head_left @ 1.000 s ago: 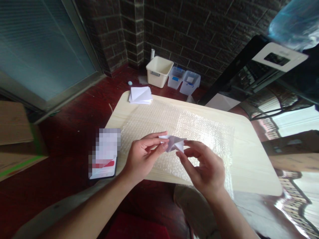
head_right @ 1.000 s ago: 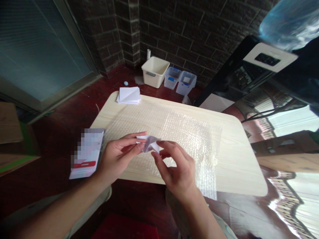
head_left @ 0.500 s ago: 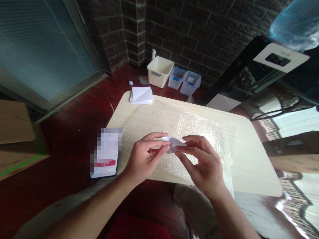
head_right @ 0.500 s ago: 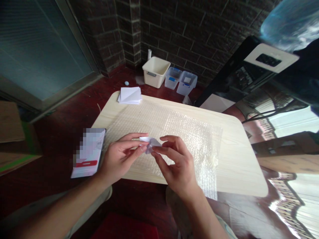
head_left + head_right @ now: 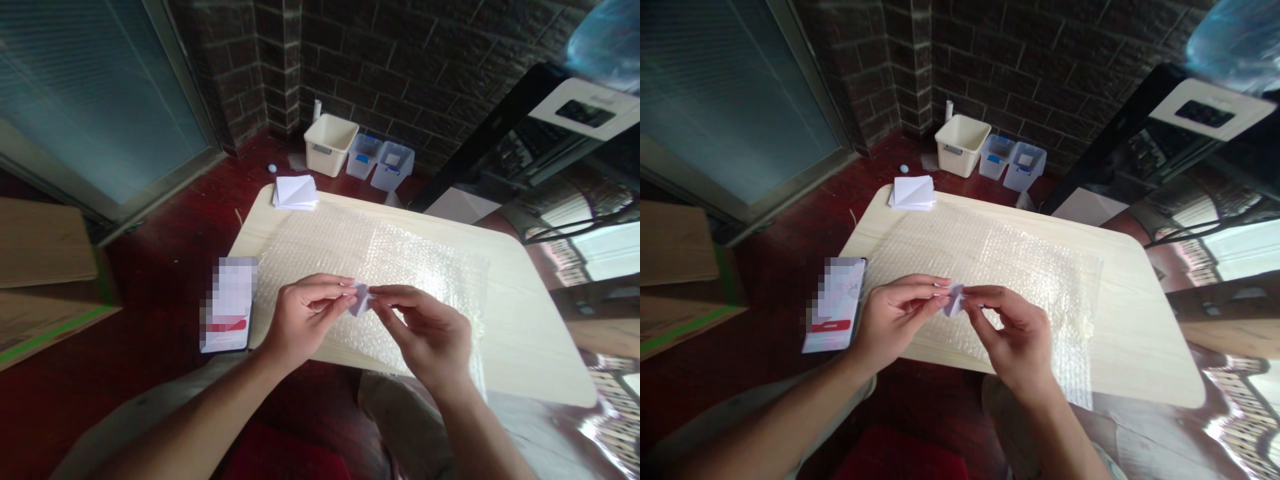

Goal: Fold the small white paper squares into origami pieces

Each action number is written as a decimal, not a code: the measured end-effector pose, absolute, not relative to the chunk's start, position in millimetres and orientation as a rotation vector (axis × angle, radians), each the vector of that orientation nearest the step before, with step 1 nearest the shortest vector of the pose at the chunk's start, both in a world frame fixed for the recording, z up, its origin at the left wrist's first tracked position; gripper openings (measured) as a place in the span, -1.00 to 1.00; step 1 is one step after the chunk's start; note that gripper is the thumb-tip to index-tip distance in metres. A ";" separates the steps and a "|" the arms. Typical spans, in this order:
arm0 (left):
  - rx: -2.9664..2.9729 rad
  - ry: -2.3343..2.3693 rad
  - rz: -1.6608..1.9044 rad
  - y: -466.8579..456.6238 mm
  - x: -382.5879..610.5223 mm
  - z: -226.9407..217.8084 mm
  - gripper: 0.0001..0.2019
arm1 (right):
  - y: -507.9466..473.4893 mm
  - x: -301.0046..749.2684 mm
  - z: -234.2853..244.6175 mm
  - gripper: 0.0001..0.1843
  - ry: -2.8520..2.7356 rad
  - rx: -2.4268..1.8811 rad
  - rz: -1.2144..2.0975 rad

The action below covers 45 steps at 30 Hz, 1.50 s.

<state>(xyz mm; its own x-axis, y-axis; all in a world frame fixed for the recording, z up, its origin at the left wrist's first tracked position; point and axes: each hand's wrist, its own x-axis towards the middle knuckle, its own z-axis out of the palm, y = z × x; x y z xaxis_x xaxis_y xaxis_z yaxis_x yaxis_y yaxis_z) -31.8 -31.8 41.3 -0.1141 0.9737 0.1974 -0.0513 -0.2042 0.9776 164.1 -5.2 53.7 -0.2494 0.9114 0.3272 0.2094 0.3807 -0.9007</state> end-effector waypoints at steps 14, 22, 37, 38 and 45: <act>0.985 1.229 1.537 -28.1 -28.5 38.5 -0.84 | -7.0 164.8 53.0 -0.85 -1.811 -1.099 0.857; 0.628 1.044 1.533 -21.4 -31.8 35.1 -0.70 | -2.2 163.8 52.7 -0.87 -1.894 -1.115 0.699; 0.304 0.886 1.135 -19.5 -31.3 20.6 -0.72 | 8.3 161.2 50.5 -0.83 -1.403 -1.194 1.417; 0.283 0.877 1.114 -19.4 -31.0 20.5 -0.72 | 9.5 161.2 49.1 -0.83 -1.339 -1.203 1.471; 0.365 0.856 1.182 -18.3 -29.5 30.5 -0.64 | 12.0 157.7 47.7 -0.76 -0.920 -1.227 1.729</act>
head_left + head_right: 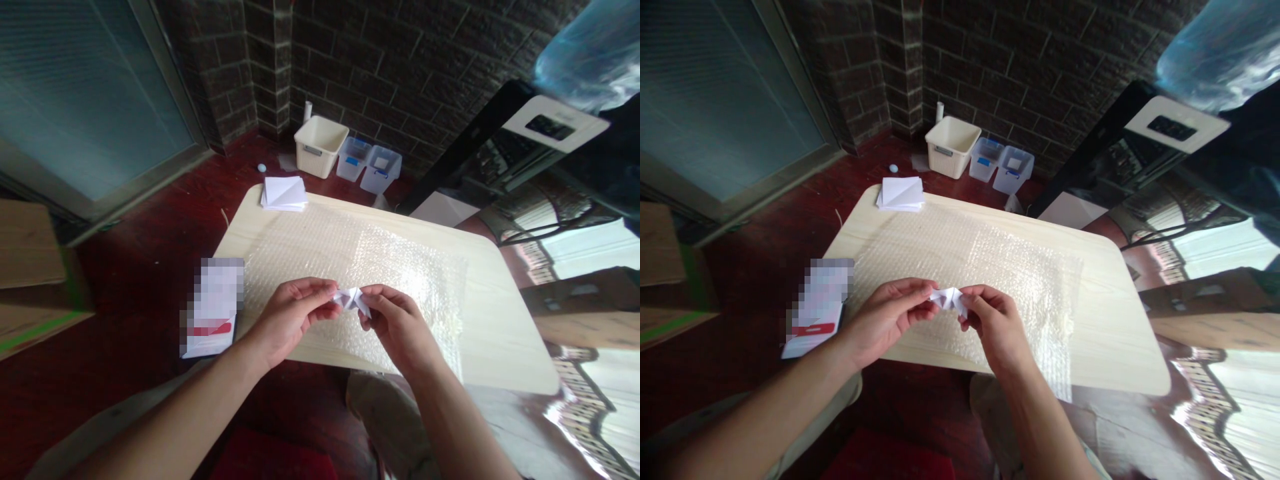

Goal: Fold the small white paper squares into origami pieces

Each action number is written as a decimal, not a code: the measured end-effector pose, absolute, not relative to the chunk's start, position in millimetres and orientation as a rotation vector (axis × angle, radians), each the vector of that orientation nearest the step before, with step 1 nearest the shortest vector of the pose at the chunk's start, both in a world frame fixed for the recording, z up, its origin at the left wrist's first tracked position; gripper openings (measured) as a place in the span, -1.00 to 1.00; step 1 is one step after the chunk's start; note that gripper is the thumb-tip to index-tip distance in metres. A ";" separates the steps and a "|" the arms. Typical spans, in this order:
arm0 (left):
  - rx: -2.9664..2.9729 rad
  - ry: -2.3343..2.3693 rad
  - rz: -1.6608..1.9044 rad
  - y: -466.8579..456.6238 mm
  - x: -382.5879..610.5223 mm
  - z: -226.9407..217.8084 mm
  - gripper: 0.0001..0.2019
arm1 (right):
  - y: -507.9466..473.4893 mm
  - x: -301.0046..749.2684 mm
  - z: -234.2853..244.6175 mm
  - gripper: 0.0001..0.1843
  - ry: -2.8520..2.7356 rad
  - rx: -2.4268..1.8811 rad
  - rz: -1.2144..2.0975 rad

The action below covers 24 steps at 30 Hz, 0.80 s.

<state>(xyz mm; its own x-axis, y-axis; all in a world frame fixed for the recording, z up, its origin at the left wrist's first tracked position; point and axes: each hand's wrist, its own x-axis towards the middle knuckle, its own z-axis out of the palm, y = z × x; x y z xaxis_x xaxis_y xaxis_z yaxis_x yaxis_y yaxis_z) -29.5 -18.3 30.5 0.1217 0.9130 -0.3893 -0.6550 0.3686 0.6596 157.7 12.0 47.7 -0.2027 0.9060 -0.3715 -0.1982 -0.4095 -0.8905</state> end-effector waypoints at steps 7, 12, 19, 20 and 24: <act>0.411 0.904 1.214 -16.0 -31.9 32.7 -0.66 | 11.1 159.5 49.9 -0.77 -0.709 -1.218 1.919; 0.400 0.905 1.193 -15.2 -35.4 31.4 -0.69 | 12.6 156.3 48.3 -0.77 -0.630 -1.182 2.010; 0.436 0.766 1.227 -14.9 -46.8 34.6 -0.78 | 17.3 147.4 48.9 -0.78 -0.545 -1.147 2.004; 0.455 0.731 1.230 -15.0 -49.3 36.0 -0.75 | 18.0 145.7 49.3 -0.78 -0.504 -1.144 2.021; 0.571 0.673 1.212 -16.0 -56.1 39.6 -0.69 | 20.0 136.7 50.4 -0.82 -0.402 -1.116 2.096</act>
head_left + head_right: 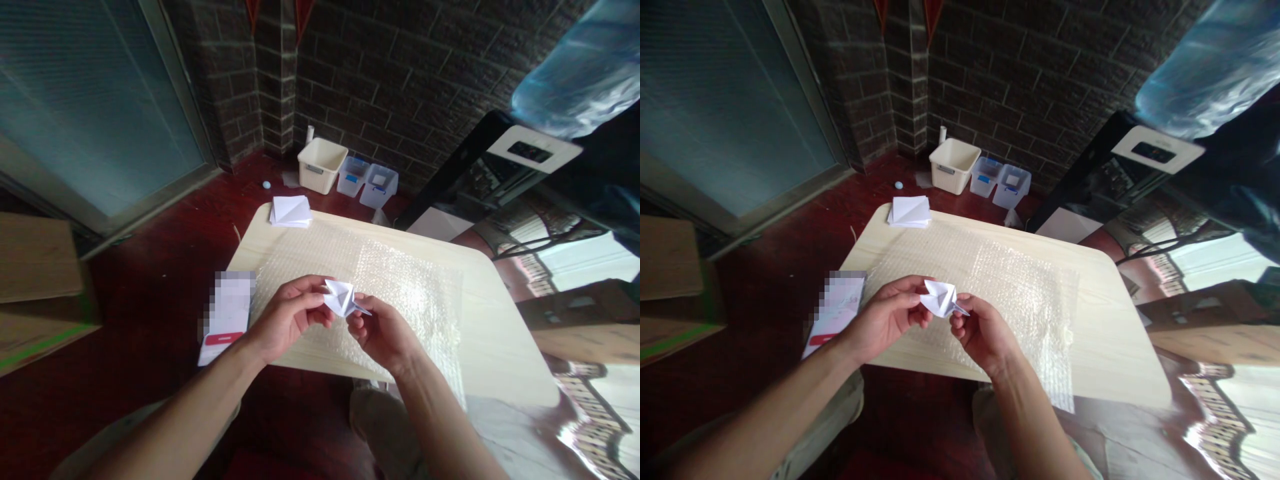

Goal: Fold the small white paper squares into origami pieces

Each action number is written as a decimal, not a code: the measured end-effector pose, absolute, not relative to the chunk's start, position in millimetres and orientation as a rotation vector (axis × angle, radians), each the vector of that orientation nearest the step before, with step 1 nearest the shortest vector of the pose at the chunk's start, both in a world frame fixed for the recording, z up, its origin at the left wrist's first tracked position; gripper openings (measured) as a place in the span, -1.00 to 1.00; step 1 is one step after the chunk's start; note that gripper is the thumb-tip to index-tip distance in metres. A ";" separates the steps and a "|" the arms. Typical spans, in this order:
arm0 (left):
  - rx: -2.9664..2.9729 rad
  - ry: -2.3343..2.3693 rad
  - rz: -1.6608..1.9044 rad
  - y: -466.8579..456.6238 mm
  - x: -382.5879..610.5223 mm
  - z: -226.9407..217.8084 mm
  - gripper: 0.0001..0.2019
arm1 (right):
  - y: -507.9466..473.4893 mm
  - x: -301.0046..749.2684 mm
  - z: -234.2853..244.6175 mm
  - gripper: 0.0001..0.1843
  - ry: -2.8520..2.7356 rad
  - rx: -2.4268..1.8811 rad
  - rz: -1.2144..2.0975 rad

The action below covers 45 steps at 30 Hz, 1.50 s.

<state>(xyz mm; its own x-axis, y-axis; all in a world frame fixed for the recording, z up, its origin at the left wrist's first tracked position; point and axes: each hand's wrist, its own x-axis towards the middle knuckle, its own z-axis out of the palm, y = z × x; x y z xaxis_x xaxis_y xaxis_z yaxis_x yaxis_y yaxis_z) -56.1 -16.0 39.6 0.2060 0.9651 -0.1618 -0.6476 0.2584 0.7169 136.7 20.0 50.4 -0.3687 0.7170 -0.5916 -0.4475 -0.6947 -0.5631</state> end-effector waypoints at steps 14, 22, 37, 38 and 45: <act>1.013 0.954 1.271 -9.7 -46.8 36.9 -0.75 | 19.6 124.0 48.4 -0.86 -0.413 -1.127 2.071; 1.114 1.130 1.324 -12.0 -32.9 32.6 -0.78 | 12.6 134.5 47.2 -0.83 -0.406 -1.137 1.964; 0.983 0.926 1.102 0.3 -50.3 31.7 -0.79 | 22.4 136.9 55.7 -0.87 -0.878 -1.090 1.662; 1.013 0.927 1.096 0.7 -53.5 31.6 -0.74 | 21.3 139.6 55.9 -0.88 -1.064 -1.113 1.499; 0.762 0.886 1.101 3.0 -63.6 24.3 -0.45 | 4.1 154.7 56.9 -0.84 -1.976 -1.029 0.556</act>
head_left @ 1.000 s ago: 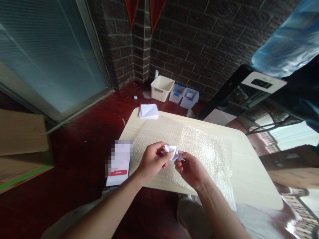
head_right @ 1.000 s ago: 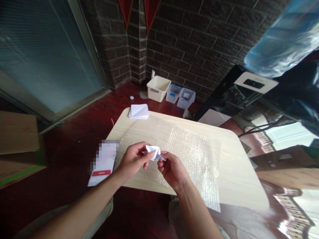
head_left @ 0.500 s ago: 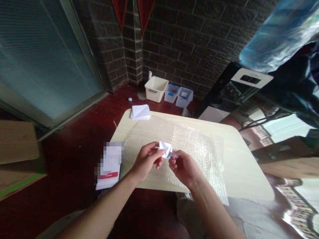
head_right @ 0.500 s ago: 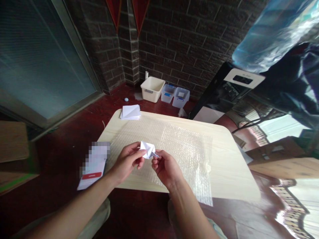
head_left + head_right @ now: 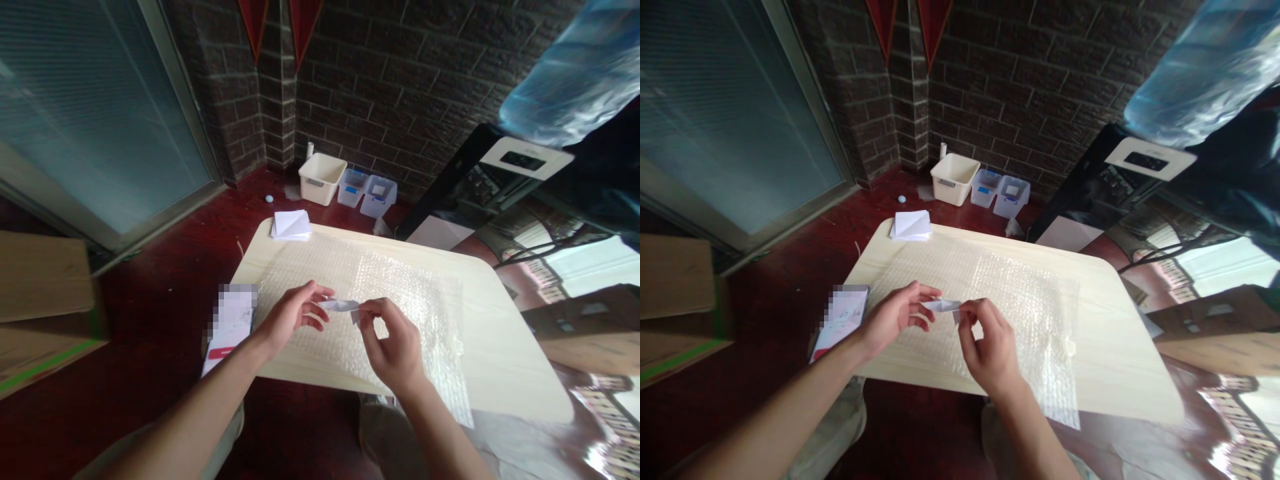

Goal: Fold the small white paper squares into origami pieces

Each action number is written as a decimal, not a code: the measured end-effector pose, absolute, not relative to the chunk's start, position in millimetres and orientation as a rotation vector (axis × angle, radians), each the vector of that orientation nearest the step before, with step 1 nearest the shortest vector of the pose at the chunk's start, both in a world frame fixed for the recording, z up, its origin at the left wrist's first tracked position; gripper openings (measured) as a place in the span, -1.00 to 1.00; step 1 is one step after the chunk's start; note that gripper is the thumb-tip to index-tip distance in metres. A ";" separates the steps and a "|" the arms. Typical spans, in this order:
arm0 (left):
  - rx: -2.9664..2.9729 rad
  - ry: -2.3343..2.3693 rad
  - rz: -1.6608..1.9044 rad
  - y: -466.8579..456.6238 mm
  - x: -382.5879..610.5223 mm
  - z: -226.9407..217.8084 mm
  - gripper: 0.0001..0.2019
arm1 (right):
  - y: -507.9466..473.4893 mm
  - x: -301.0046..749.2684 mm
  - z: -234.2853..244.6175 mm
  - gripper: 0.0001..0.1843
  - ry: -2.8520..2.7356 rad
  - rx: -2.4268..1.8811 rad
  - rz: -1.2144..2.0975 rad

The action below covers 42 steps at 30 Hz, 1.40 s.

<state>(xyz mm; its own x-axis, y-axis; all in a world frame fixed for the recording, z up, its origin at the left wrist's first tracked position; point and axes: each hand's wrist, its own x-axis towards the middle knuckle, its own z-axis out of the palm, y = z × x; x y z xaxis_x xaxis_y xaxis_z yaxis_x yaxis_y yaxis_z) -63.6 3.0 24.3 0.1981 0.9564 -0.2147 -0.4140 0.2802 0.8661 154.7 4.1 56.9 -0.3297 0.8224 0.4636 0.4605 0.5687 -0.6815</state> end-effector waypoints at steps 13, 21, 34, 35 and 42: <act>0.800 0.721 1.178 0.2 -73.2 37.8 -0.45 | -1.9 146.0 56.5 -0.72 -2.134 -0.874 0.431; 0.887 0.864 1.136 1.2 -72.1 32.7 -0.57 | -2.1 146.6 57.0 -0.73 -2.131 -0.877 0.418; 1.020 0.920 1.084 3.5 -64.7 22.3 -0.71 | 0.4 146.9 52.1 -0.77 -2.193 -0.919 0.391; 1.055 0.925 1.091 3.9 -64.8 21.8 -0.73 | 0.4 146.9 51.9 -0.77 -2.196 -0.920 0.395; 1.174 0.961 1.062 4.3 -65.2 16.7 -0.77 | 0.5 146.5 49.6 -0.82 -2.206 -0.935 0.412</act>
<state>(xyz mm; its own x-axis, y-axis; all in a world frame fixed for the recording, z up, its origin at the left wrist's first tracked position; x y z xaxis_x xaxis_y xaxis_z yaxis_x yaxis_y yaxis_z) -65.2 4.3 16.7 0.2361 0.9711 -0.0342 -0.1311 0.0667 0.9891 146.5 0.5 49.6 -0.4978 0.7241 0.4774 0.5030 0.6894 -0.5212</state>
